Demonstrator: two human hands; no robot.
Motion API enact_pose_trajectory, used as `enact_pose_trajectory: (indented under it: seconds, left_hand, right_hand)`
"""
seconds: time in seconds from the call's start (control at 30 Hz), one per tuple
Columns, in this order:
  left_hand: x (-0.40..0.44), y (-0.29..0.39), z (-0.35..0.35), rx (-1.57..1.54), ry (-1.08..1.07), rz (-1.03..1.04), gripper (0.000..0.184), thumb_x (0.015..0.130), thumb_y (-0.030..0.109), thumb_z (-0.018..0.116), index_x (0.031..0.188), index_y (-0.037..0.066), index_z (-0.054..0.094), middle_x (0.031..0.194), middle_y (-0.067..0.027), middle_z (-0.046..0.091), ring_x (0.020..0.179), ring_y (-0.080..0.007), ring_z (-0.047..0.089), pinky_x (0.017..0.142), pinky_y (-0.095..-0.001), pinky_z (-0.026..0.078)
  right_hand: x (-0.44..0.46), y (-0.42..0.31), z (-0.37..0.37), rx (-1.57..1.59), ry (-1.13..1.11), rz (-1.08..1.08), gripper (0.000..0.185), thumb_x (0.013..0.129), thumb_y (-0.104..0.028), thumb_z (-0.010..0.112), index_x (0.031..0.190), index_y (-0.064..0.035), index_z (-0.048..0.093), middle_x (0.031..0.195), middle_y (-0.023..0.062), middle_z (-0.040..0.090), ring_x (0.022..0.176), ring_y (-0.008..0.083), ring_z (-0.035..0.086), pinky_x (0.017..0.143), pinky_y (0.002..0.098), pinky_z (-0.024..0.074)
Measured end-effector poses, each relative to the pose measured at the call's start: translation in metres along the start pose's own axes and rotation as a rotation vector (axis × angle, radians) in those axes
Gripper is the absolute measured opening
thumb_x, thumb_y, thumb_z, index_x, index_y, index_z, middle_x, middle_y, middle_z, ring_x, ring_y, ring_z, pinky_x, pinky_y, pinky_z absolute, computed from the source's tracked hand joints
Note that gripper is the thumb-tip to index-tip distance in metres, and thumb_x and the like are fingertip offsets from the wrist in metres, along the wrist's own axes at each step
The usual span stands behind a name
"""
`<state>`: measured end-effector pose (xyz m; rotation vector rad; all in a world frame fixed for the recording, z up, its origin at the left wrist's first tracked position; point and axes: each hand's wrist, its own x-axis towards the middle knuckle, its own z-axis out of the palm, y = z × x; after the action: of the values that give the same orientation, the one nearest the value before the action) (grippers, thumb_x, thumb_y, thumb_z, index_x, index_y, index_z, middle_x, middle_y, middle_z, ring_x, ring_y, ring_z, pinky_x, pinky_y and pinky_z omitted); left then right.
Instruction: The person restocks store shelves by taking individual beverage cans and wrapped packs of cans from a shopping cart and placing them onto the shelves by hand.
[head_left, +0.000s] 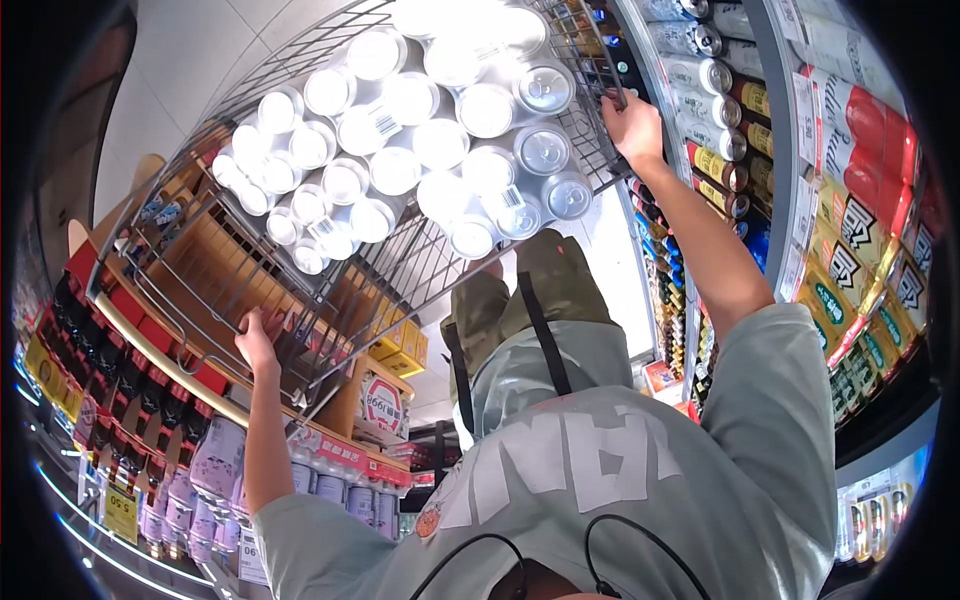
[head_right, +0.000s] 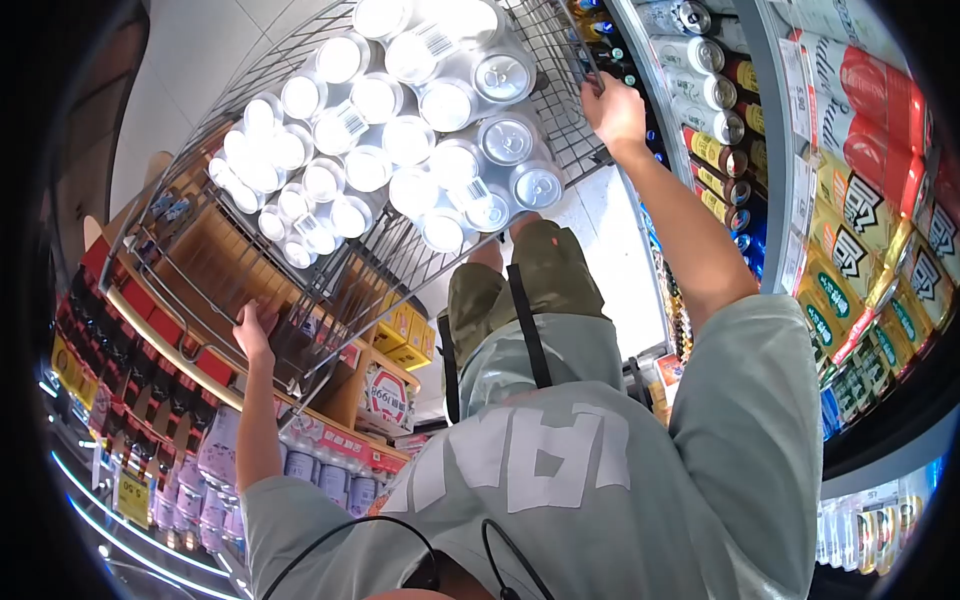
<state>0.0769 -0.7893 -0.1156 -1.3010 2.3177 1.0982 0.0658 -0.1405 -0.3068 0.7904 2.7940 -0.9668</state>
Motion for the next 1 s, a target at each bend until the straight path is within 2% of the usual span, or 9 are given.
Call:
enact_pose_trajectory:
  seconds: [0.17,0.33,0.53,0.57,0.63,0.67,0.73,0.8,1.0]
  left_hand:
    - [-0.013,-0.024,0.002,0.024,-0.018,0.022,0.030,0.093,0.025,0.057,0.105,-0.002,0.062,0.100,-0.0151,0.070,0.077,-0.0221,0.071,0.071,-0.0323,0.058]
    - [-0.019,-0.049,-0.001,0.020,-0.030,0.032,0.029,0.092,0.024,0.057,0.105,-0.002,0.062,0.099,-0.0147,0.071,0.078,-0.0219,0.070,0.071,-0.0324,0.058]
    - [-0.039,-0.067,0.001,0.026,-0.033,0.080,0.025,0.091,0.022,0.058,0.094,-0.002,0.064,0.096,-0.0146,0.071,0.077,-0.0221,0.070,0.072,-0.0326,0.058]
    - [-0.035,-0.074,-0.001,0.022,-0.034,0.087,0.025,0.091,0.022,0.058,0.094,-0.002,0.064,0.096,-0.0146,0.071,0.077,-0.0221,0.070,0.072,-0.0326,0.058]
    - [-0.027,-0.095,-0.010,0.078,-0.061,0.090,0.032,0.093,0.030,0.057,0.103,0.000,0.064,0.101,-0.0135,0.071,0.080,-0.0205,0.070,0.072,-0.0327,0.057]
    - [-0.032,-0.099,-0.010,0.073,-0.058,0.091,0.032,0.093,0.030,0.057,0.103,0.000,0.064,0.101,-0.0135,0.071,0.080,-0.0205,0.070,0.072,-0.0327,0.057]
    - [-0.040,-0.100,-0.007,0.039,-0.006,0.150,0.025,0.090,0.022,0.060,0.092,-0.003,0.064,0.093,-0.0140,0.070,0.078,-0.0218,0.070,0.068,-0.0318,0.058]
    - [-0.050,-0.115,-0.005,0.023,0.014,0.160,0.025,0.091,0.022,0.061,0.094,-0.003,0.063,0.092,-0.0139,0.070,0.077,-0.0218,0.070,0.065,-0.0315,0.058]
    - [-0.073,-0.137,-0.008,0.013,-0.057,0.134,0.025,0.092,0.022,0.060,0.097,-0.002,0.061,0.094,-0.0153,0.070,0.077,-0.0239,0.071,0.069,-0.0318,0.058]
  right_hand:
    - [-0.025,0.028,0.002,0.040,0.064,-0.035,0.021,0.084,-0.026,0.063,0.090,-0.0064,0.068,0.081,0.0184,0.068,0.078,0.0400,0.066,0.070,0.0457,0.0538]
    - [-0.052,0.055,0.009,0.061,0.069,-0.020,0.022,0.084,-0.026,0.061,0.083,-0.0039,0.064,0.078,0.0213,0.066,0.078,0.0437,0.063,0.069,0.0490,0.0520]
    - [-0.089,0.073,0.008,0.045,0.102,-0.047,0.023,0.082,-0.026,0.062,0.084,-0.0037,0.065,0.078,0.0217,0.066,0.076,0.0423,0.065,0.068,0.0485,0.0524]
    - [-0.094,0.077,0.009,0.041,0.112,-0.044,0.023,0.082,-0.026,0.061,0.084,-0.0039,0.066,0.078,0.0217,0.066,0.076,0.0419,0.065,0.068,0.0481,0.0526]
    - [-0.106,0.078,0.004,0.042,0.111,-0.029,0.022,0.082,-0.025,0.061,0.085,-0.0040,0.066,0.077,0.0218,0.066,0.075,0.0419,0.065,0.068,0.0478,0.0527]
    - [-0.115,0.077,0.003,0.045,0.112,-0.016,0.022,0.081,-0.025,0.061,0.085,-0.0041,0.067,0.077,0.0219,0.066,0.075,0.0419,0.065,0.068,0.0474,0.0529]
    - [-0.129,0.082,0.002,0.055,0.084,0.004,0.022,0.081,-0.024,0.060,0.087,-0.0040,0.067,0.077,0.0221,0.066,0.075,0.0416,0.065,0.069,0.0472,0.0530]
    - [-0.142,0.095,0.002,0.066,0.058,0.029,0.023,0.081,-0.023,0.060,0.089,-0.0039,0.068,0.078,0.0223,0.067,0.076,0.0413,0.065,0.069,0.0469,0.0532]
    - [-0.181,0.119,0.007,0.109,0.137,-0.042,0.023,0.081,-0.023,0.060,0.092,-0.0038,0.068,0.081,0.0221,0.067,0.078,0.0398,0.066,0.070,0.0454,0.0539]
